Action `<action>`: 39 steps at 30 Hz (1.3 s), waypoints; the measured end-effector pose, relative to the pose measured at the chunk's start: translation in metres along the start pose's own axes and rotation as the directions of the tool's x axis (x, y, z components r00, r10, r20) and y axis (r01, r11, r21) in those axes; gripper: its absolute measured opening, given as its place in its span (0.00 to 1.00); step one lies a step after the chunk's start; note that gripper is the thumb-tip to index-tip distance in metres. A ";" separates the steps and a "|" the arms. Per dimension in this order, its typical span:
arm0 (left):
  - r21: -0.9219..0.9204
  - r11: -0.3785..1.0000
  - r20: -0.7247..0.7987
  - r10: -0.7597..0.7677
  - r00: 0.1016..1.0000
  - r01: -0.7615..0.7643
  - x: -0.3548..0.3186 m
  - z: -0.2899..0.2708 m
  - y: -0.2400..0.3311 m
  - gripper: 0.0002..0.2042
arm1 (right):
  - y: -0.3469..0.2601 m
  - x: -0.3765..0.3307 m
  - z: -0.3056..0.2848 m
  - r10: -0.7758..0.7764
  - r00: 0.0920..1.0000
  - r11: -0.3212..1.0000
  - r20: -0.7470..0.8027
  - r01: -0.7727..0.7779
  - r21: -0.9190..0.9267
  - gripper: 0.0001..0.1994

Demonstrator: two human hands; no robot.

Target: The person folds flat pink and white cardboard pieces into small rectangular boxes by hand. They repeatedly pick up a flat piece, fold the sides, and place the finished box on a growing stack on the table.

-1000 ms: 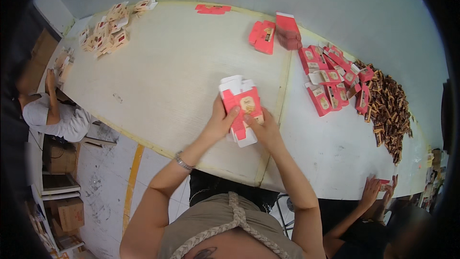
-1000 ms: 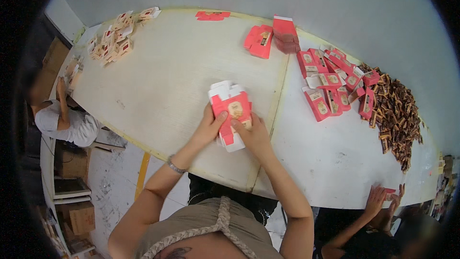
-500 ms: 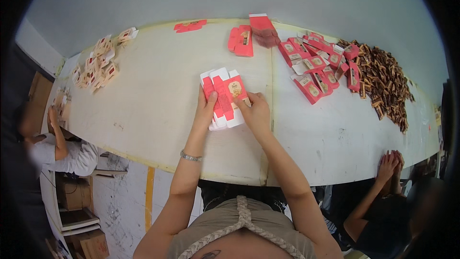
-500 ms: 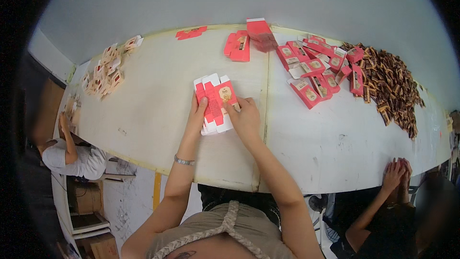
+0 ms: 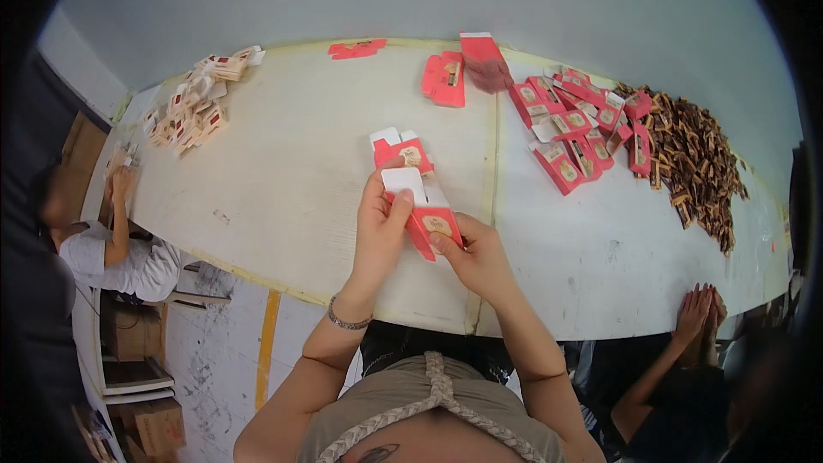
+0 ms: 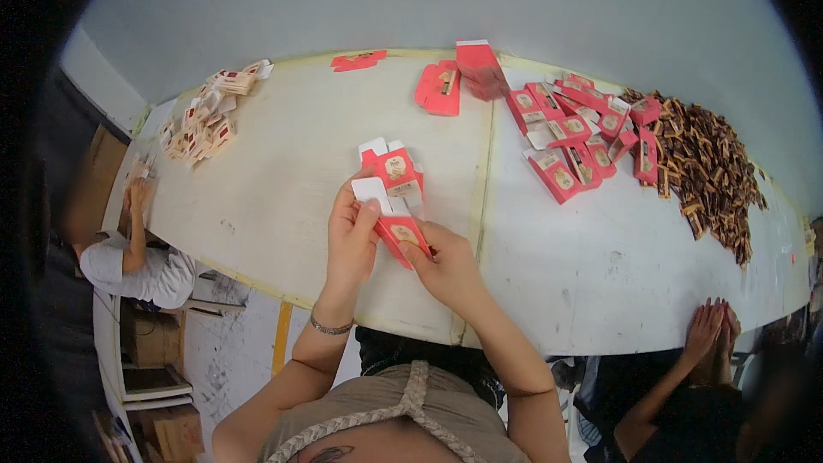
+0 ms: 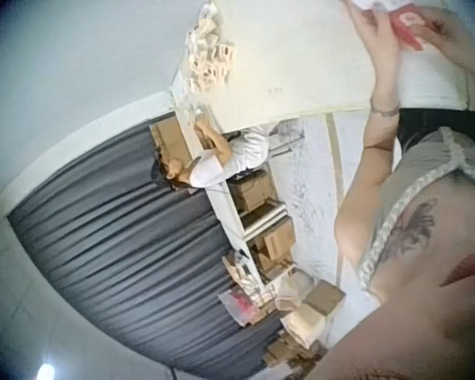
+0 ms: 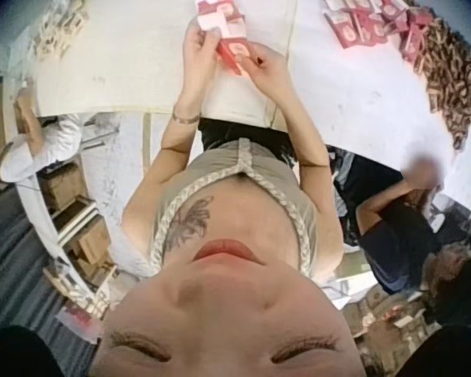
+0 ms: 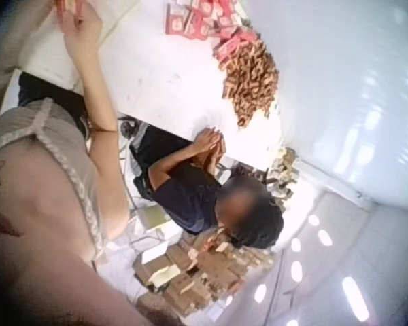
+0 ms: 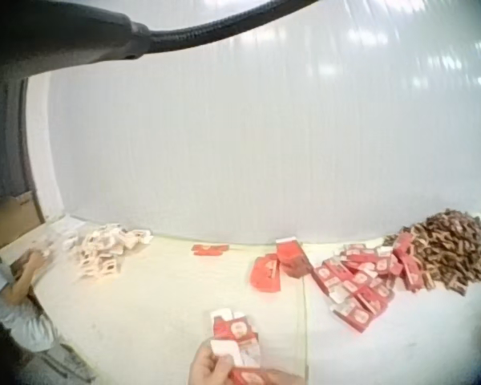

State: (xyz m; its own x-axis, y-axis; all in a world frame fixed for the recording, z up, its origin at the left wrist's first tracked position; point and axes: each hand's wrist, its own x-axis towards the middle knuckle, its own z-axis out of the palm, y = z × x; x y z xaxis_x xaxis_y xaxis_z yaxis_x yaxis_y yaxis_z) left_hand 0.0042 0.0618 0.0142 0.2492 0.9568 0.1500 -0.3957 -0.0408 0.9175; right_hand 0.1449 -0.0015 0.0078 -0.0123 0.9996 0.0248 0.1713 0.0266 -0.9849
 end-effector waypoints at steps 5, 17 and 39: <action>0.033 0.997 0.094 -0.079 0.992 0.077 -0.017 0.033 0.019 0.31 | -0.004 -0.018 0.005 -0.281 0.955 0.952 -0.098 0.264 -0.158 0.30; 0.566 0.815 0.293 -0.058 0.954 -0.124 -0.059 0.025 -0.002 0.29 | 0.020 -0.027 0.016 -0.144 0.901 0.916 -0.409 0.278 0.290 0.18; 0.454 0.888 0.349 -0.253 0.902 0.073 -0.088 -0.002 -0.013 0.30 | -0.005 -0.052 -0.021 0.174 0.985 0.885 -0.005 -0.154 0.440 0.10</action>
State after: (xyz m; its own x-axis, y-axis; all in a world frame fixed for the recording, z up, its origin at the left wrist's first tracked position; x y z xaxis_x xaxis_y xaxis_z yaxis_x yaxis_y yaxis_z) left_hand -0.0145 -0.0218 -0.0117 0.6338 0.7728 0.0318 0.0687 -0.0972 0.9929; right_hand 0.1651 -0.0532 0.0145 0.0227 0.9890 -0.1461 -0.2798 -0.1340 -0.9507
